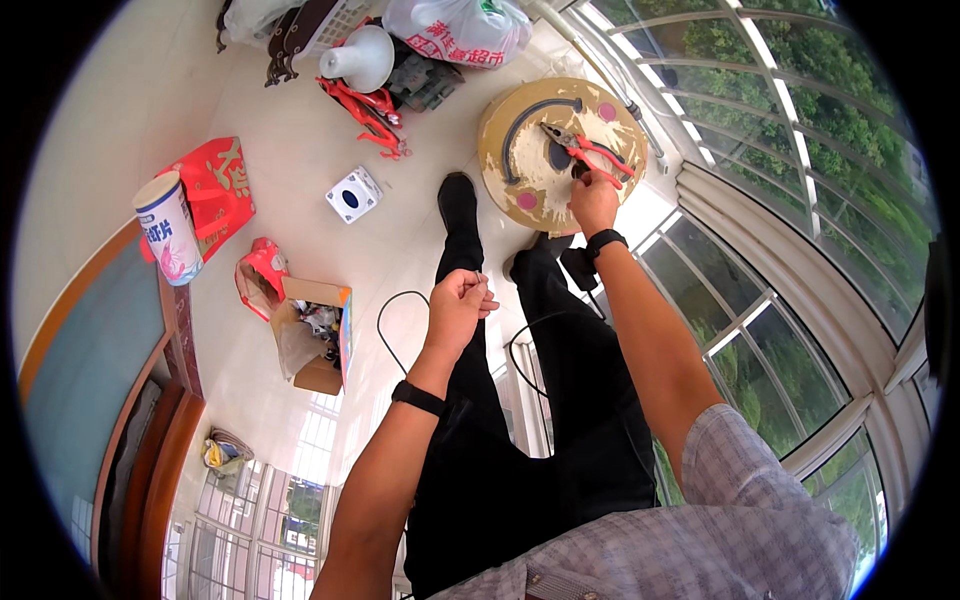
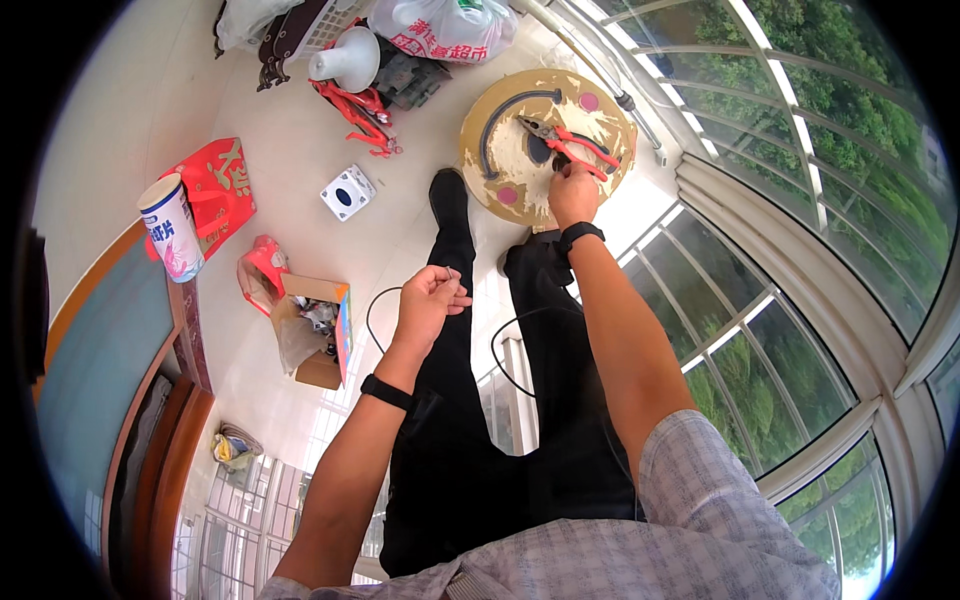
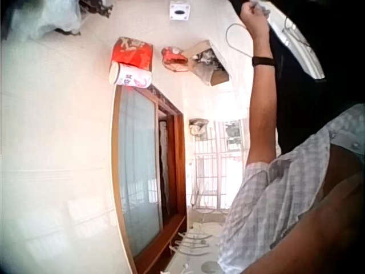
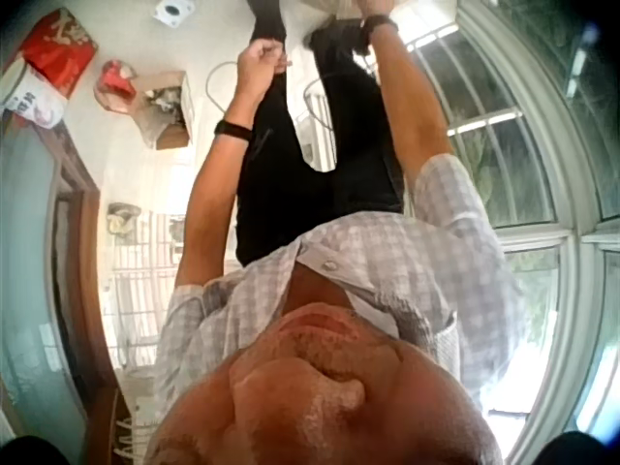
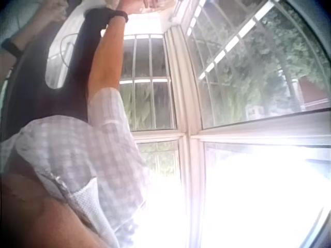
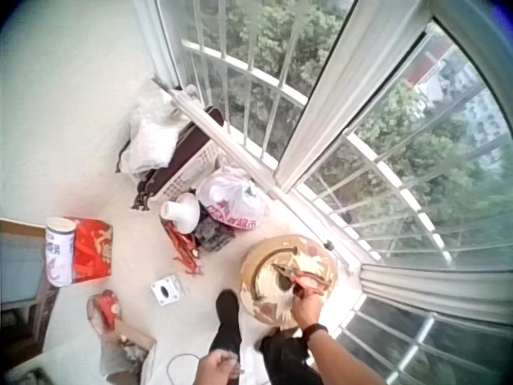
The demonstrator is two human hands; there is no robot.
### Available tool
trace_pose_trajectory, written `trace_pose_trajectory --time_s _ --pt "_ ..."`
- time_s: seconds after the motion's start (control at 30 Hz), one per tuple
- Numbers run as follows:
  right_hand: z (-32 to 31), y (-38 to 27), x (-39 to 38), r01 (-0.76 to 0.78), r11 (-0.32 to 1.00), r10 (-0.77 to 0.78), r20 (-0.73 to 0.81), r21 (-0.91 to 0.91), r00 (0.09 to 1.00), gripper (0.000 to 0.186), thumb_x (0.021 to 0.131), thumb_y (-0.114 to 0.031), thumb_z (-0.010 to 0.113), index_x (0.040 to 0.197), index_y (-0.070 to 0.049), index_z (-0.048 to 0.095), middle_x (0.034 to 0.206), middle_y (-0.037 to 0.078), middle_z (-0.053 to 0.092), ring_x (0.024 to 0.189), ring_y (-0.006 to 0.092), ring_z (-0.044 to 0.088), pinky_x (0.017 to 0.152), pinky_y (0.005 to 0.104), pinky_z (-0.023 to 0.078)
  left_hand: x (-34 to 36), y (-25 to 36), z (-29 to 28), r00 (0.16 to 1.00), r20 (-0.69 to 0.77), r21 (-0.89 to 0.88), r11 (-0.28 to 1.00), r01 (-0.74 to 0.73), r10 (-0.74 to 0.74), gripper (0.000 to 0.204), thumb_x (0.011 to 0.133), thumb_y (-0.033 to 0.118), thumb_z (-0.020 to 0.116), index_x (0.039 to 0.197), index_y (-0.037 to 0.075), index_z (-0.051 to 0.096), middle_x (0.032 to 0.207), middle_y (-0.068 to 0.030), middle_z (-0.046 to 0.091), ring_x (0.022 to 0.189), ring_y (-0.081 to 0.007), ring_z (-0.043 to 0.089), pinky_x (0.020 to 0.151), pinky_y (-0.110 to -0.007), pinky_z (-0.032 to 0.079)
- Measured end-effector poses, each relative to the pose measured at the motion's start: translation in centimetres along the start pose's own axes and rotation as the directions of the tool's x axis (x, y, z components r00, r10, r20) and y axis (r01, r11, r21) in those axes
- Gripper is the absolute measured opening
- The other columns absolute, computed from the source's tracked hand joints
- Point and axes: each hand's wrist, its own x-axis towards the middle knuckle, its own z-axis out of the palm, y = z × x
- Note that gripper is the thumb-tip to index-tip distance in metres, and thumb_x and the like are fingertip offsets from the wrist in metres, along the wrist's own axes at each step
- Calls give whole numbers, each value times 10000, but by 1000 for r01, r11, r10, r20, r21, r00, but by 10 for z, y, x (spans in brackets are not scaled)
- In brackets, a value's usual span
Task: The person uses pliers to remove a small component from the window frame and then uses a screwdriver to tighten screws along the vertical frame. The person retrieves additional screws from a cardboard box on the floor and continues the repair work on the window frame.
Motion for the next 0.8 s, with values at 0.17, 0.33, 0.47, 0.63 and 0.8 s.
trace_pose_trajectory --time_s 0.17,0.33,0.47,0.63,0.8 --pt "4 -4 8 -18 995 20 22 -93 1000 202 845 -190 652 931 -18 716 818 201 727 760 352 724 763 438 561 9 -4 -3 999 -28 4 1000 -16 17 119 1011 91 578 1060 0 636 872 -69 699 772 -170 735 661 -270 560" --pt "0 4 4 22 995 -24 -27 -101 999 224 768 -218 682 879 -35 748 854 216 732 863 389 707 783 456 551 23 -2 6 999 0 78 996 -36 36 136 996 106 622 1081 2 638 903 -84 701 763 -181 726 664 -276 567" --pt "-26 8 -5 -153 979 132 157 132 979 215 762 -170 664 874 -2 739 851 236 719 823 382 704 769 425 547 39 15 34 999 19 67 996 -52 51 155 967 126 664 1032 -10 628 876 -98 692 727 -195 732 622 -280 567" --pt "-64 17 -28 -350 831 205 347 433 915 145 804 -124 705 818 20 697 654 45 600 587 159 531 551 340 426 86 43 100 996 51 101 992 -74 69 146 970 134 656 972 -4 608 852 -100 686 695 -203 728 584 -287 565" --pt "-95 26 -55 -444 714 221 427 541 877 114 860 -124 688 791 -43 648 654 -48 509 520 61 385 444 272 284 148 52 150 995 37 154 983 -102 97 149 969 120 650 1013 -17 612 863 -115 702 700 -211 727 585 -291 565"
